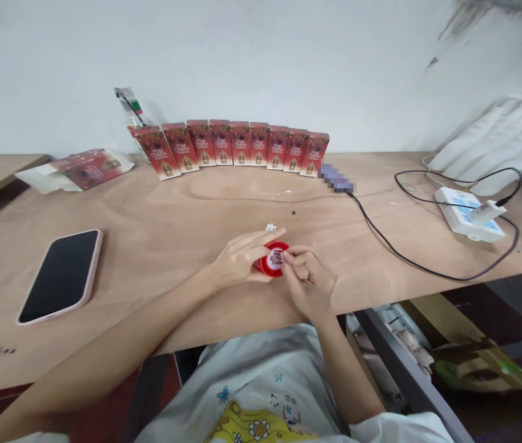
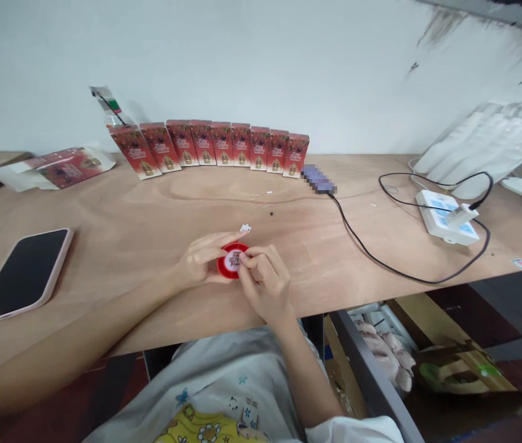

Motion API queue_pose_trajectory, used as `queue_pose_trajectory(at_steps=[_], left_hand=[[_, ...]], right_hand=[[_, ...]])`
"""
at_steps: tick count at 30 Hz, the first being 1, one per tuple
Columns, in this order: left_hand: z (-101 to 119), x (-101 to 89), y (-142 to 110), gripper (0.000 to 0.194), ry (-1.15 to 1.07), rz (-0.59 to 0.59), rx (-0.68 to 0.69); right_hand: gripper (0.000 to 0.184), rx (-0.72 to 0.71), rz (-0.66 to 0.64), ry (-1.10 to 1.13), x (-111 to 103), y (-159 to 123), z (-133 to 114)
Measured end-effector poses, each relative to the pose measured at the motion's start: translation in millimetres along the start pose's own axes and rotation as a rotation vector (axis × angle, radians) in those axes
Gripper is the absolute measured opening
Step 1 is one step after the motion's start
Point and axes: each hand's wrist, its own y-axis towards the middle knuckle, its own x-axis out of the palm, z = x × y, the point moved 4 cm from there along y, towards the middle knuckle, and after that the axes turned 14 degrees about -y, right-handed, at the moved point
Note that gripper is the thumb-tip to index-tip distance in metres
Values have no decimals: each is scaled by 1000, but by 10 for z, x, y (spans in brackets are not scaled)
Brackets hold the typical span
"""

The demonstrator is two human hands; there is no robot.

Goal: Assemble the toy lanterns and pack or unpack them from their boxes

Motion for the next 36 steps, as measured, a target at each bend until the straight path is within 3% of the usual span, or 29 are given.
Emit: queue_pose_trajectory(at_steps=[3, 9, 14, 29, 33, 36], left_hand=[[-5, 15, -24, 38, 29, 37, 66], [8, 28, -35, 46, 85, 33, 191], [35, 27, -18, 41, 180, -47, 165], [92, 16, 4, 33, 216, -36, 175], [101, -6, 37, 36, 239, -14, 150], [51, -46, 27, 37, 217, -8, 84]], right_hand=[[18, 11, 9, -18, -3, -7, -7], [22, -194, -119, 2, -72, 104, -7], [21, -283, -162, 8, -114, 150, 2], [23, -358, -36, -110, -55, 92, -48], [21, -324, 16, -146, -31, 63, -58], [17, -203, 117, -130, -91, 27, 21]])
